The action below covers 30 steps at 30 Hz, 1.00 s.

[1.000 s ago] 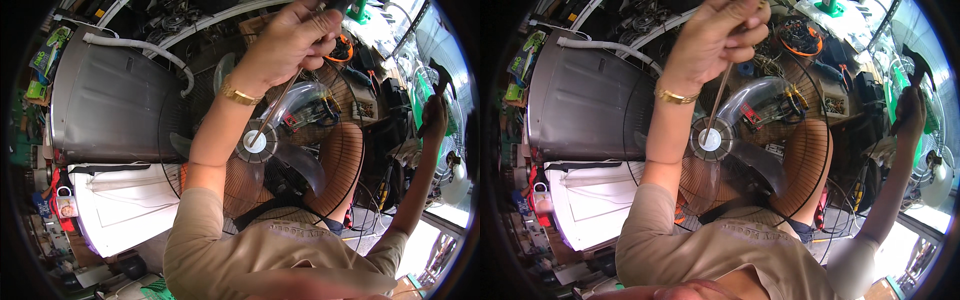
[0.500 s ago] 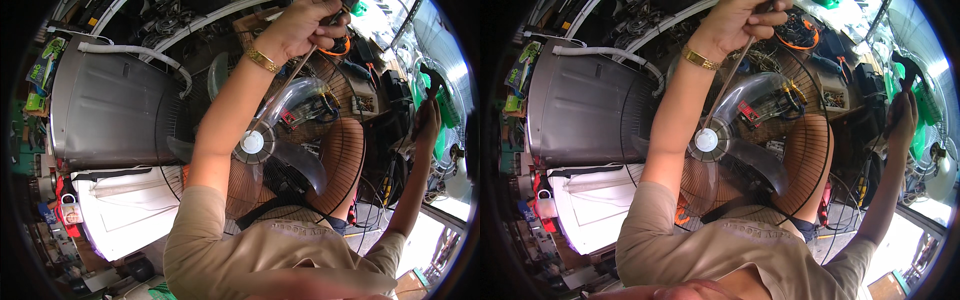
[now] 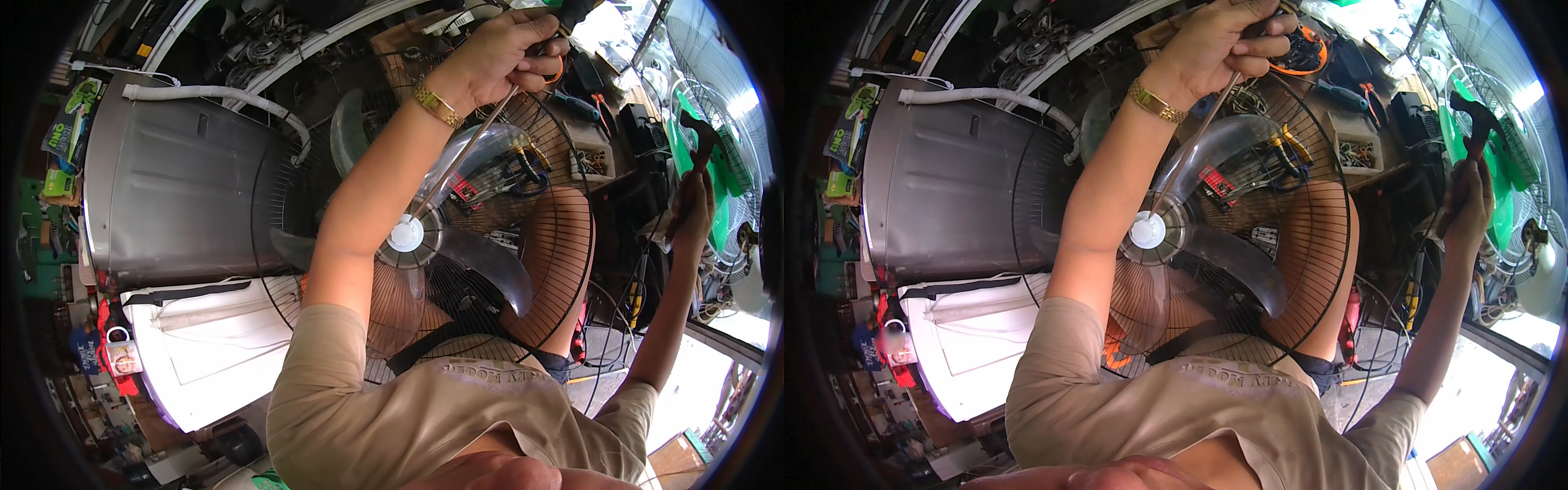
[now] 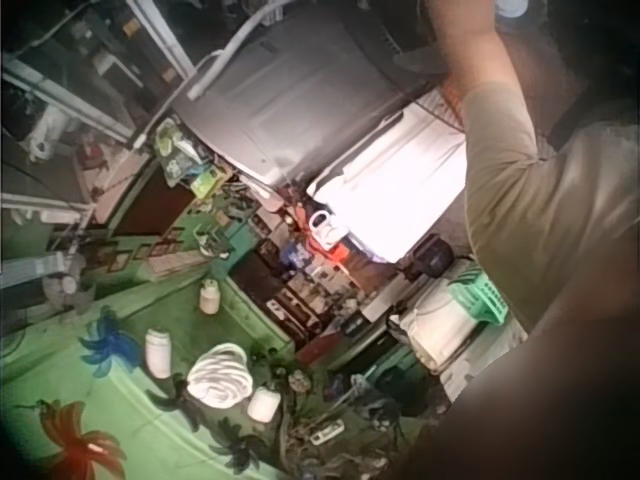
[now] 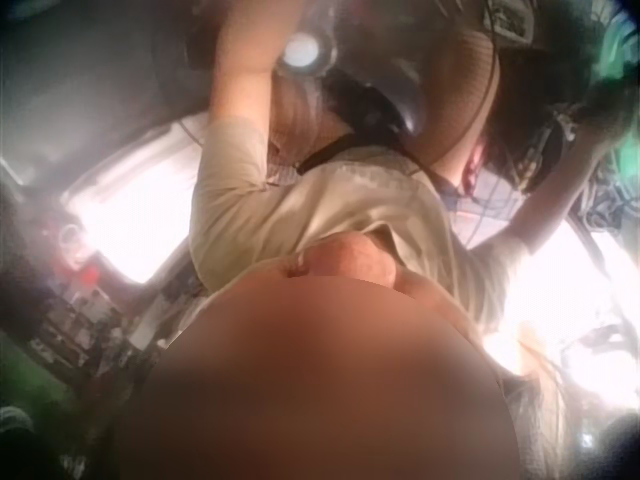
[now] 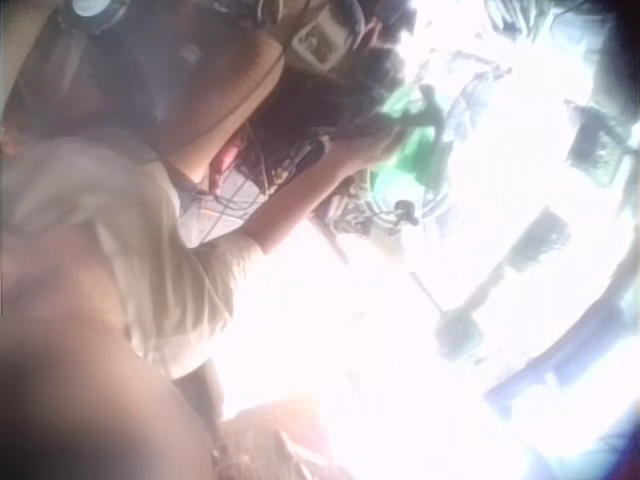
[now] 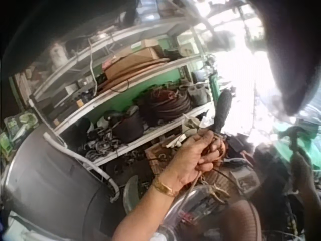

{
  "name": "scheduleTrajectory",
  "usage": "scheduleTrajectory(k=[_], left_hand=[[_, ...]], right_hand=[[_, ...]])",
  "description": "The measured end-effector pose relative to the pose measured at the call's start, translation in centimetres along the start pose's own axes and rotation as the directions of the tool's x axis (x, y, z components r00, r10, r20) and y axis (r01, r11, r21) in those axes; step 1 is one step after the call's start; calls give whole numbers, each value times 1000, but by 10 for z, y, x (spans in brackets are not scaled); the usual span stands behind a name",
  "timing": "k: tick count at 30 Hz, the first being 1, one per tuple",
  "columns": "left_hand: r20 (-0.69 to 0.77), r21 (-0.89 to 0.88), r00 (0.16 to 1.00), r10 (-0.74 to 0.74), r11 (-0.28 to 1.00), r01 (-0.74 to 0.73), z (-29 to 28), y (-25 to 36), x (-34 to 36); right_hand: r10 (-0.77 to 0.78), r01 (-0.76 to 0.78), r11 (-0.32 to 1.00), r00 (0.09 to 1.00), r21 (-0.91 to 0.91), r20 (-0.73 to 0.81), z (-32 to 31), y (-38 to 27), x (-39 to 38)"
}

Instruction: The person sits on the floor and uses a screwdriver to tighten the central hub of a standing fan. They then remove the front wire cage, plug in the fan to test it, and use a long metal rod to adjust the fan's oscillation mechanism.

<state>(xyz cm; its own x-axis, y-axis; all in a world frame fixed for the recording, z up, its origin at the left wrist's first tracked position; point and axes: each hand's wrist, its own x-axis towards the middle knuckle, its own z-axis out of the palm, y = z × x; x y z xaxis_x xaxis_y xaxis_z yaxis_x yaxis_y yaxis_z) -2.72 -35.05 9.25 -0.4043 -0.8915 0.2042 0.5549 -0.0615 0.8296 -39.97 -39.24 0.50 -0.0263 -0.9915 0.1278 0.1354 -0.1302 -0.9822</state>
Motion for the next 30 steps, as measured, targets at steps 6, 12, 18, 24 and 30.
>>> scheduleTrajectory(k=[6, 12, 18, 24, 30], left_hand=[[-129, 39, 991, -26, 999, 31, 5, -9, -3], [-142, -12, 987, -79, 997, 78, 0, -14, 0], [-120, -38, 988, -97, 995, 93, -14, -22, 5], [-183, 19, 972, -149, 988, 155, 7, -21, -3], [-244, 34, 957, -160, 984, 173, -13, -24, 0]], right_hand=[[-10, 10, 1000, 999, -15, 42, 7, -4, -9], [17, -15, 999, 998, -32, 58, 4, -3, -7], [51, -51, 998, 998, -24, 22, 1, -1, -7], [74, -72, 994, 997, -84, 27, 3, 2, -11], [53, -42, 977, 998, -210, 44, 7, -8, 4]])
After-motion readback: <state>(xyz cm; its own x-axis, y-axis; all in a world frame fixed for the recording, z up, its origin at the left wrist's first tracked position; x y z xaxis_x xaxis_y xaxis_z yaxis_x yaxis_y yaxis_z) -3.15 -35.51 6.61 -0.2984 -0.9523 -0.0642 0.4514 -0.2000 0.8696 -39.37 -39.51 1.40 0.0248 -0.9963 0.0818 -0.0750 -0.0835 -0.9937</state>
